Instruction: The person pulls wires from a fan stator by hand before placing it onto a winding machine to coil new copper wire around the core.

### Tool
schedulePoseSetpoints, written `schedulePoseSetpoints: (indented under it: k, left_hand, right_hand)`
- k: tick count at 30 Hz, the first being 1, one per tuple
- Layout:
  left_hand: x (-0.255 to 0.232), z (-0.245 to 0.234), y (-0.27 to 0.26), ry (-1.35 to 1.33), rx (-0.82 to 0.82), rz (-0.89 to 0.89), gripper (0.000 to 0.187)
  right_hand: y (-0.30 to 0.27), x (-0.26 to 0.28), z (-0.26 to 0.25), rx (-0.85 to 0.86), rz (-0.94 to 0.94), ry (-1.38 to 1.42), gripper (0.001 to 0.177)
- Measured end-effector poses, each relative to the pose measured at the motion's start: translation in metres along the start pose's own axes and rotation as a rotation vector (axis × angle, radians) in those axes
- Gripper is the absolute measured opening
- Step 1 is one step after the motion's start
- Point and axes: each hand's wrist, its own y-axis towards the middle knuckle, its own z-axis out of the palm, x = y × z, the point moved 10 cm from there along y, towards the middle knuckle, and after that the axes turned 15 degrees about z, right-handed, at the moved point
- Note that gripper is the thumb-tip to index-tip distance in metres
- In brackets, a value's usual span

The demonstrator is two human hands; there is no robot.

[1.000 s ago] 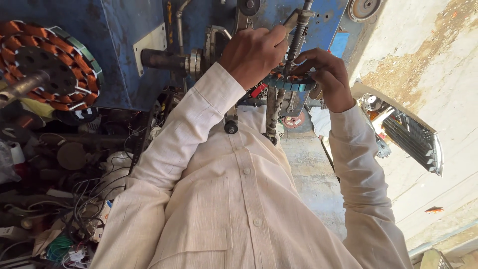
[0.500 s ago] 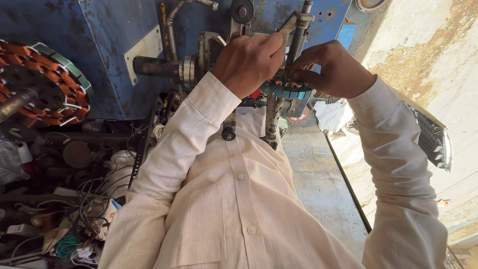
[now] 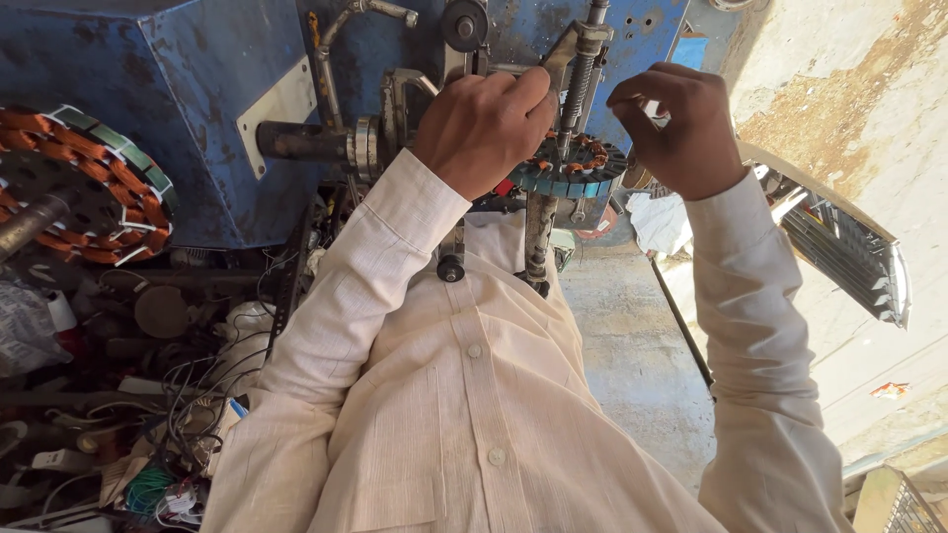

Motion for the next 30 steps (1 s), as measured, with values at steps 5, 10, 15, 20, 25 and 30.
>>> schedulePoseSetpoints:
  k: [5,10,15,20,25,30]
  left_hand:
    - [0.006,-0.002,-0.002,-0.05,-0.073,-0.058,0.017]
    - [0.008,0.005,-0.007,-0.042,-0.119,-0.074,0.015]
    - [-0.007,-0.003,-0.013,0.11,-0.067,0.033,0.013]
    - [-0.032,-0.054,-0.043,0.044,-0.266,-0.014,0.008]
    - [-0.059,-0.042,-0.066,-0.3,-0.273,-0.156,0.011]
    - [-0.08,-0.006,-0.074,-0.283,-0.113,-0.109,0.01]
  right_hand:
    - [-0.045,0.055,-0.01,-0.262,-0.105,0.161,0.024]
    - [-0.05,0.067,0.01,-0.186,-0.166,0.171,0.036]
    - [-0.052,0.06,0.019,-0.162,-0.122,0.203,0.039]
    - [-0.051,0.055,0.023,-0.179,-0.075,0.184,0.039]
    - [-0.05,0.055,0.025,-0.188,-0.077,0.161,0.036]
    - [-0.053,0.056,0.027,-0.215,-0.158,0.133,0.035]
